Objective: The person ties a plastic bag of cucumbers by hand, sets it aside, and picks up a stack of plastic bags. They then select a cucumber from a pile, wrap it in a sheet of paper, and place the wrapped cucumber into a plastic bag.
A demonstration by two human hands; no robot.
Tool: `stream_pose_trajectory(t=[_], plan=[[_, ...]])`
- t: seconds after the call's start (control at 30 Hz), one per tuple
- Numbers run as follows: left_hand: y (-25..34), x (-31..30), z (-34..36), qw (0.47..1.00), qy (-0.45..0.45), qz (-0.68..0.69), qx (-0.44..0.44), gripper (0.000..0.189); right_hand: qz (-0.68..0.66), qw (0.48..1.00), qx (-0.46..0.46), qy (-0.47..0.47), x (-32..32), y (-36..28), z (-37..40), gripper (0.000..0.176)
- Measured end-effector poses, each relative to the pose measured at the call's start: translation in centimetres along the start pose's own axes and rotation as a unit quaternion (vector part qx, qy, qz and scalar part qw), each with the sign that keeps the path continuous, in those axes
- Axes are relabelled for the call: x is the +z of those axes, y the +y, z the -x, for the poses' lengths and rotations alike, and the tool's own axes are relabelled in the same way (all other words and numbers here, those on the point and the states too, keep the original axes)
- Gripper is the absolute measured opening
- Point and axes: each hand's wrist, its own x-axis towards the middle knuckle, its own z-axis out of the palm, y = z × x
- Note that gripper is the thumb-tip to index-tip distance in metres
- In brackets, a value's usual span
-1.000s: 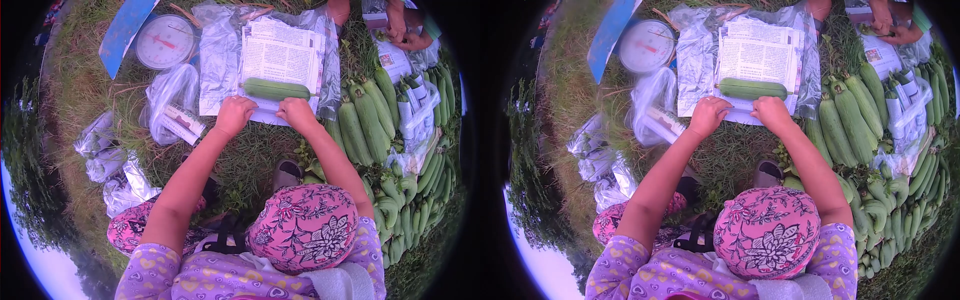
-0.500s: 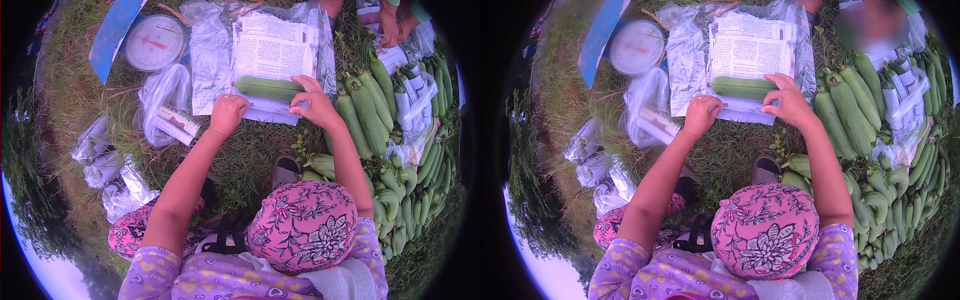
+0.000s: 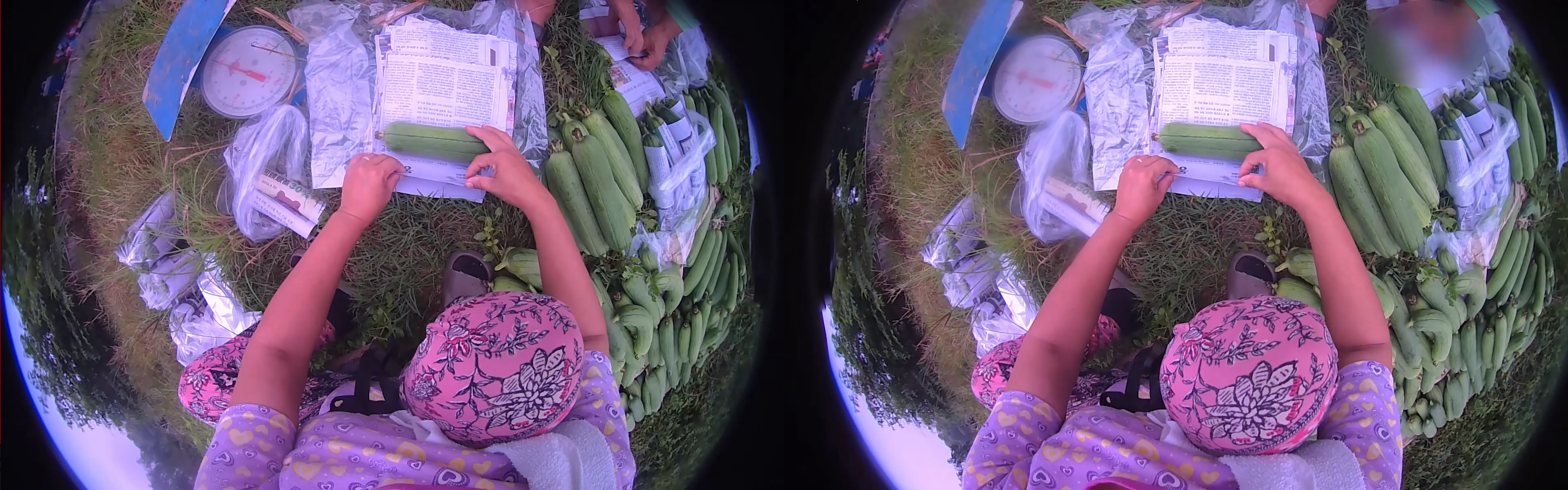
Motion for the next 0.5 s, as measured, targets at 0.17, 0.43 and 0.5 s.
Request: stream_pose_trajectory(t=[0.17, 0.43, 0.5], plan=[[0.0, 0.0, 0.0, 1.0, 0.001, 0.0, -0.003, 0.007, 0.01, 1.0, -0.004, 0.005, 0.0, -0.1, 0.0, 0.009], [0.6, -0.7, -0.4, 1.0, 0.001, 0.012, 0.017, 0.008, 0.02, 0.997, -0.034, 0.065, 0.9, -0.1, -0.2, 0.007], [1.2, -1.2, -0.9, 1.0, 0.006, 0.009, 0.019, 0.008, 0.016, 0.996, -0.041, 0.072, 0.8, 0.2, -0.6, 0.008]])
